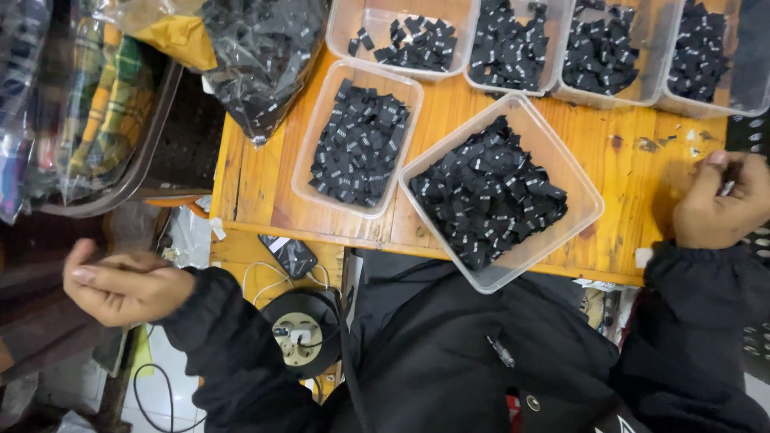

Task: The person sits on the floor and uses scissors to cut small black fabric pieces from a larger sheet. They repeatedly pick up pieces, cut them into smaller segments, and place the cut pieces into clear plastic containers arranged on a wooden table.

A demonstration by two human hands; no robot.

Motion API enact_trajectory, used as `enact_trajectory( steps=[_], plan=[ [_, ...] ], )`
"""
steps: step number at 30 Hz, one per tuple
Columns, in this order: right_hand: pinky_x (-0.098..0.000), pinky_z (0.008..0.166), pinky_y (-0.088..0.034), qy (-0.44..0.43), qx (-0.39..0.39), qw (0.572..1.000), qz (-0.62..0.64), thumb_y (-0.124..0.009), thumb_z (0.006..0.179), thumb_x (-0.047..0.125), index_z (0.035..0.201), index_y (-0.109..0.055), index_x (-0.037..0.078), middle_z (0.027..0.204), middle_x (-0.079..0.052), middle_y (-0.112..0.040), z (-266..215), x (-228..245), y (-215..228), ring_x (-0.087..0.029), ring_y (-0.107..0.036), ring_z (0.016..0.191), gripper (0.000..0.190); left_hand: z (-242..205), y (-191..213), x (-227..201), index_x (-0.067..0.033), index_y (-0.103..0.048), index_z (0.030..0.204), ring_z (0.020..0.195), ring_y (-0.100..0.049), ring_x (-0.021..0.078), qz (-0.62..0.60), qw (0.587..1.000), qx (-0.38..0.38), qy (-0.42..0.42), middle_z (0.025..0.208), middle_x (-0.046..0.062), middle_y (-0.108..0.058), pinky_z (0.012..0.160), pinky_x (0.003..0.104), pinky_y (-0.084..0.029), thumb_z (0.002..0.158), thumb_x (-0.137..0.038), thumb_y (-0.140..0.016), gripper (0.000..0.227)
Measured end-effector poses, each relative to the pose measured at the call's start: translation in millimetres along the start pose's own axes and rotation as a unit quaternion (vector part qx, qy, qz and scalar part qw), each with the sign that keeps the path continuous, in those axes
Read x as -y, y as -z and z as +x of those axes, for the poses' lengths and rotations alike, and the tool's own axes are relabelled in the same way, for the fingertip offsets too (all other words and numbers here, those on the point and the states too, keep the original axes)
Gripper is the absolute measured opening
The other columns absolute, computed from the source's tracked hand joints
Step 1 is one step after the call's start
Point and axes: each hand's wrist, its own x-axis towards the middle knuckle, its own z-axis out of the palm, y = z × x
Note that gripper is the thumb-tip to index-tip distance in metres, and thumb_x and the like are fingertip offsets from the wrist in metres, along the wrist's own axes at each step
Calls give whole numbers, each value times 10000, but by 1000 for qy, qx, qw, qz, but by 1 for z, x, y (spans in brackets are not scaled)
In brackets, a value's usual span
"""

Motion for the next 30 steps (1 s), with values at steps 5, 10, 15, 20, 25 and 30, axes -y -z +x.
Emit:
enact_trajectory(
  steps=[5,10,15,20,25,30],
  plan=[
    [-341,746,-406,3,36,994,100,-454,947,-88,873,-511,-96,896,-228,-597,9,32,-1,-279,-563,822,93,-31,-41,-80,-35,-350,1256,709,-415,321,-30,987,140,-66,970,230,-392,597,383,-425,1001,3,-272,269],
    [-316,666,-375,-24,73,990,116,-389,1052,97,958,-595,-94,702,-125,-489,13,65,7,-219,-492,663,297,-54,-34,-126,-141,-539,821,1044,-366,299,23,948,306,-86,1234,106,-242,961,431,-391,811,32,-530,173],
    [-307,793,-432,-49,123,983,128,-418,962,27,828,-539,-45,931,-148,-612,19,89,8,-227,-582,878,194,-50,-81,-175,20,-610,851,759,-625,250,-249,777,572,-80,894,152,-596,696,305,-510,790,35,-566,76],
    [-282,765,-438,-107,168,969,147,-442,942,85,830,-557,-14,913,-108,-618,16,98,7,-178,-571,855,189,-77,-122,-160,17,-549,1020,908,-581,280,-242,699,669,-74,996,152,-539,838,336,-463,849,-9,-498,180],
    [-263,751,-425,-128,181,968,120,-477,927,162,869,-609,16,896,-61,-624,21,99,7,-157,-571,838,206,-129,-159,-148,-61,-594,928,746,-540,288,-101,554,821,-94,802,105,-536,645,405,-423,800,-159,-546,168],
    [-257,462,-300,-112,148,969,166,-560,877,95,814,-635,45,481,-65,-460,25,103,4,-104,-367,503,110,-151,-175,-154,-61,-648,771,661,-621,235,64,535,822,-186,694,85,-610,590,294,-496,779,-300,-577,249]
  ],
)
